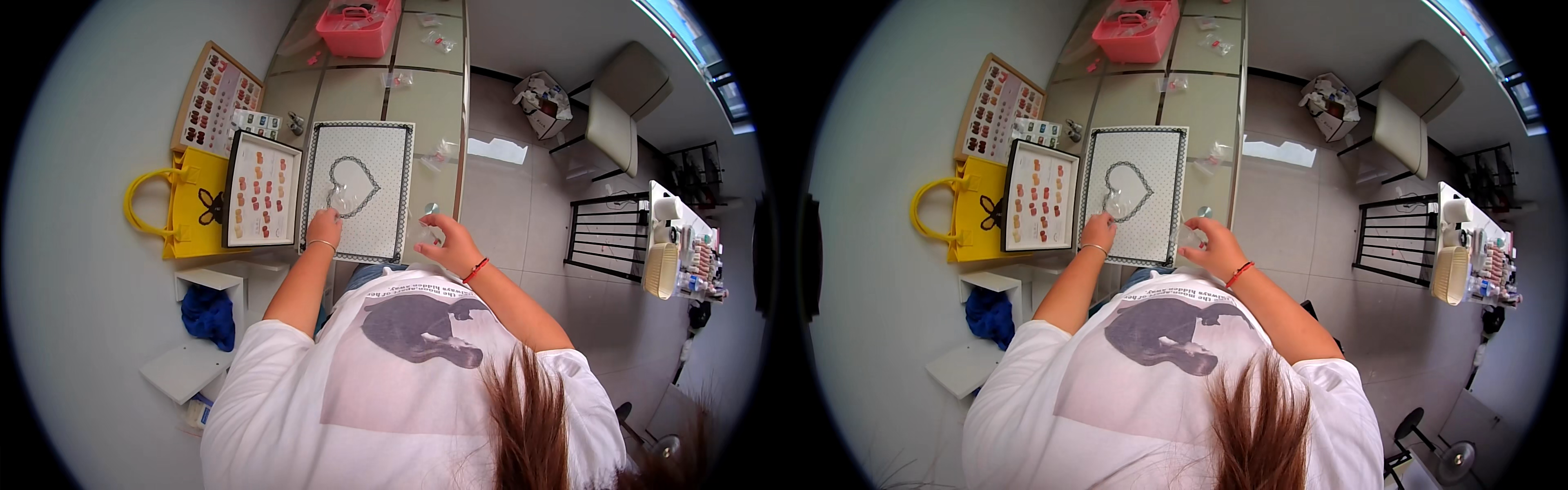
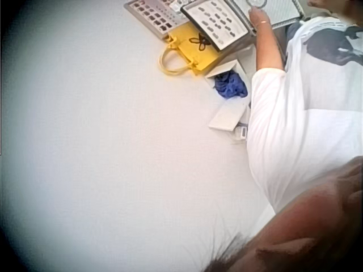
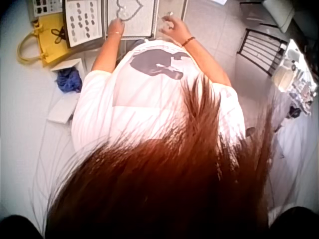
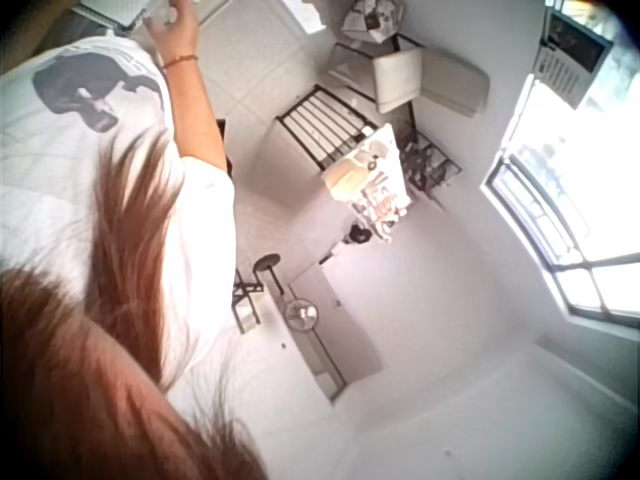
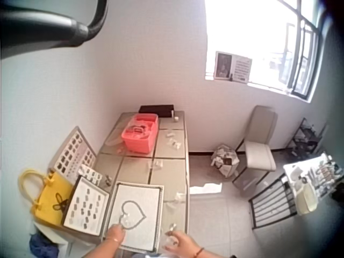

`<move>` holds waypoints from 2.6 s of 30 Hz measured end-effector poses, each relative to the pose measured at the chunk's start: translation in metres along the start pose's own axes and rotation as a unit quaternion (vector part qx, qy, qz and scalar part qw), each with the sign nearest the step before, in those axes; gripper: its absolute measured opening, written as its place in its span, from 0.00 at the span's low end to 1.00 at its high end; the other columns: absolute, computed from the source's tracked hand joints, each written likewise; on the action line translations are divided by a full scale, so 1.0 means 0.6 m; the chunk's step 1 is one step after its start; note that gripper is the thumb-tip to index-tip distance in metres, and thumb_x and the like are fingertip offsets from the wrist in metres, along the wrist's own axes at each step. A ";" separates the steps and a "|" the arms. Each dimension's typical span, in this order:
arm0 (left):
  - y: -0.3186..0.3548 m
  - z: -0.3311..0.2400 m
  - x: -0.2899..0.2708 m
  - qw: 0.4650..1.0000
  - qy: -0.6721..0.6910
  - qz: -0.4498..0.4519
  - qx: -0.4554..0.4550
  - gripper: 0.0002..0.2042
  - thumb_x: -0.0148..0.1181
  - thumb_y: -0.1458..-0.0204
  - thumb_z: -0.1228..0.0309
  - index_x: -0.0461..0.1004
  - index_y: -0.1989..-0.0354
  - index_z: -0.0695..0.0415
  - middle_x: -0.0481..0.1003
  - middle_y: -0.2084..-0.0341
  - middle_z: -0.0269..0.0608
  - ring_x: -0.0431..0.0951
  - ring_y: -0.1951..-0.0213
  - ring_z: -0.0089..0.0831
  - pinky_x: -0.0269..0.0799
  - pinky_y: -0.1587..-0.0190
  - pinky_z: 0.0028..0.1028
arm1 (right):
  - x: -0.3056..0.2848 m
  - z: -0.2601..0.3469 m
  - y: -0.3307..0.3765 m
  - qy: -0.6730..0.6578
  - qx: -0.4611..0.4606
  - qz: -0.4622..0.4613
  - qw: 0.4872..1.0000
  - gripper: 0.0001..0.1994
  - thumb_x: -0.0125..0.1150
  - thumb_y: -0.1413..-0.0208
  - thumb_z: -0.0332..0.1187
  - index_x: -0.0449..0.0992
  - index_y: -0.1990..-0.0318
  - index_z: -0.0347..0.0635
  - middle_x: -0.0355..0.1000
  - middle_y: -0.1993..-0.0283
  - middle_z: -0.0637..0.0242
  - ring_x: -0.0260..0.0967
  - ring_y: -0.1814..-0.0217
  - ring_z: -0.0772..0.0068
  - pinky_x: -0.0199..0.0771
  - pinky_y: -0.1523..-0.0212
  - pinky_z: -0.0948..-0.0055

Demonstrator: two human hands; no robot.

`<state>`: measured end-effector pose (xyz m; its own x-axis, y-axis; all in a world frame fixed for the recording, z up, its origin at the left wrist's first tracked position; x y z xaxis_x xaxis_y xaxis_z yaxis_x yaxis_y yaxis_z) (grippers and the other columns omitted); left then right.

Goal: The person assembles a heart-shaped design on a white pegboard using small clear plastic pieces. They pick up individual pieces from a container and place them onto the board, gradually forming the heart outline. The person also handles a small plastic bag containing additional pieces.

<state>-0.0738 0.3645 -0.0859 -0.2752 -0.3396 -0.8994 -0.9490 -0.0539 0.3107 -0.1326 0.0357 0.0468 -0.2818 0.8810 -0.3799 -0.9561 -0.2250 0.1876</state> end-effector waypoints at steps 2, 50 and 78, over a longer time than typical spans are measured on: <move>0.000 -0.002 0.002 1.000 0.005 -0.009 0.026 0.12 0.63 0.44 0.67 0.79 0.53 0.54 0.78 0.60 0.49 0.80 0.56 0.49 0.76 0.53 0.43 | -0.001 0.003 -0.001 0.001 0.001 0.000 1.000 0.25 0.75 0.50 0.38 0.76 0.46 0.40 0.76 0.49 0.59 0.75 0.52 0.65 0.79 0.55 0.69; 0.124 -0.233 -0.149 0.896 0.339 0.059 0.281 0.11 0.62 0.44 0.72 0.82 0.53 0.56 0.78 0.59 0.43 0.77 0.66 0.32 0.75 0.62 0.27 | -0.004 0.022 0.013 -0.010 -0.064 -0.073 0.995 0.25 0.77 0.54 0.35 0.76 0.48 0.40 0.75 0.49 0.58 0.75 0.51 0.63 0.78 0.56 0.69; -0.011 0.037 -0.012 0.998 0.054 -0.032 -0.013 0.06 0.64 0.46 0.68 0.78 0.64 0.55 0.81 0.66 0.48 0.82 0.62 0.46 0.78 0.59 0.41 | -0.021 0.062 -0.013 0.122 -0.126 -0.108 0.979 0.23 0.75 0.54 0.31 0.74 0.50 0.41 0.76 0.50 0.57 0.73 0.45 0.52 0.73 0.45 0.61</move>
<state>-0.0692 0.3883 -0.0882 -0.1951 -0.4334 -0.8799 -0.9592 -0.1028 0.2633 -0.1186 0.0417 0.0839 -0.0520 0.8005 -0.5971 -0.9764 -0.1664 -0.1380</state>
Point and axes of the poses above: each hand's wrist, its own y-axis away from the middle knuckle, its own x-axis out of the palm, z = x × y, the point moved 3 cm from there along -y, towards the middle knuckle
